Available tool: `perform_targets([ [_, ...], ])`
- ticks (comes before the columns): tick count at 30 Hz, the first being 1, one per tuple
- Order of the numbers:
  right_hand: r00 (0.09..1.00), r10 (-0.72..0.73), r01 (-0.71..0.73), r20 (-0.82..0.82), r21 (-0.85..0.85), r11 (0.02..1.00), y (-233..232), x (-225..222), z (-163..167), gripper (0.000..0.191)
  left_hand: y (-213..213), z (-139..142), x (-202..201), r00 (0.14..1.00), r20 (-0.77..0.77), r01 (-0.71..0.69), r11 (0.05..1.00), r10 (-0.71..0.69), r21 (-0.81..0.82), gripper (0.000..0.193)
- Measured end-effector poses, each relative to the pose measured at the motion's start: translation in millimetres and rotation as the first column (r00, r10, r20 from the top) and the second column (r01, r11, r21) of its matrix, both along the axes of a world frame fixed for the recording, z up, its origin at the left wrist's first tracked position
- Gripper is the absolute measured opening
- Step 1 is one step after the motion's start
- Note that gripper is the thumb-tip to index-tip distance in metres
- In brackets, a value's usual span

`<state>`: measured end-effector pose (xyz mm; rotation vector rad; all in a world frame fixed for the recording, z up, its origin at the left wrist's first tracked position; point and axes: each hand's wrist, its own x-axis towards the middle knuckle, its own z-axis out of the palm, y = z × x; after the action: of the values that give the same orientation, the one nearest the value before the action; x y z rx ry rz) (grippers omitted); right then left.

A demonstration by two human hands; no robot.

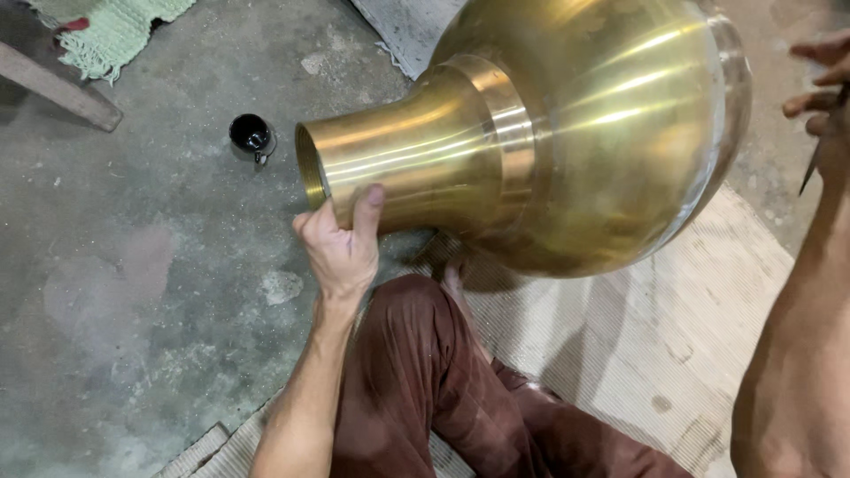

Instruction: The person sits on a mat and uses a metal file to smooth the neck of a large brass vessel. They then use a wooden mallet and a cylindrical metal punch to tap and shape the neck area.

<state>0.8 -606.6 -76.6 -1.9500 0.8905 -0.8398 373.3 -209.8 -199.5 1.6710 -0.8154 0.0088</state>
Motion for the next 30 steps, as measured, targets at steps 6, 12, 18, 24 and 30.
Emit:
perform_targets([
  [6,0.941,-0.199,0.167,-0.274,-0.137,0.976,19.9,21.4,-5.2,0.031,32.7,-7.2,-1.6,0.987,0.137,0.098,0.988,-0.081,-0.120,0.058],
  [12,0.901,-0.297,0.174,-0.315,-0.365,0.915,107.7,-59.5,-25.6,0.021,45.7,-23.9,-1.5,0.970,0.073,0.241,0.953,-0.231,-0.186,0.062],
  [18,0.889,-0.412,0.354,0.199,0.271,0.895,153.9,-156.9,-52.1,0.023,25.9,-19.0,-1.4,0.922,0.143,0.386,0.887,-0.360,-0.254,0.063],
  [24,0.643,-0.630,0.110,0.435,0.762,0.638,120.0,-217.5,-112.3,0.018,19.9,6.4,-11.1,0.929,0.131,0.369,0.897,-0.347,-0.243,0.071],
  [30,0.627,-0.769,0.519,-0.124,0.803,0.294,112.5,-238.8,-147.2,0.016,7.8,20.5,-21.9,0.903,0.186,0.417,0.894,-0.387,-0.164,0.083],
])
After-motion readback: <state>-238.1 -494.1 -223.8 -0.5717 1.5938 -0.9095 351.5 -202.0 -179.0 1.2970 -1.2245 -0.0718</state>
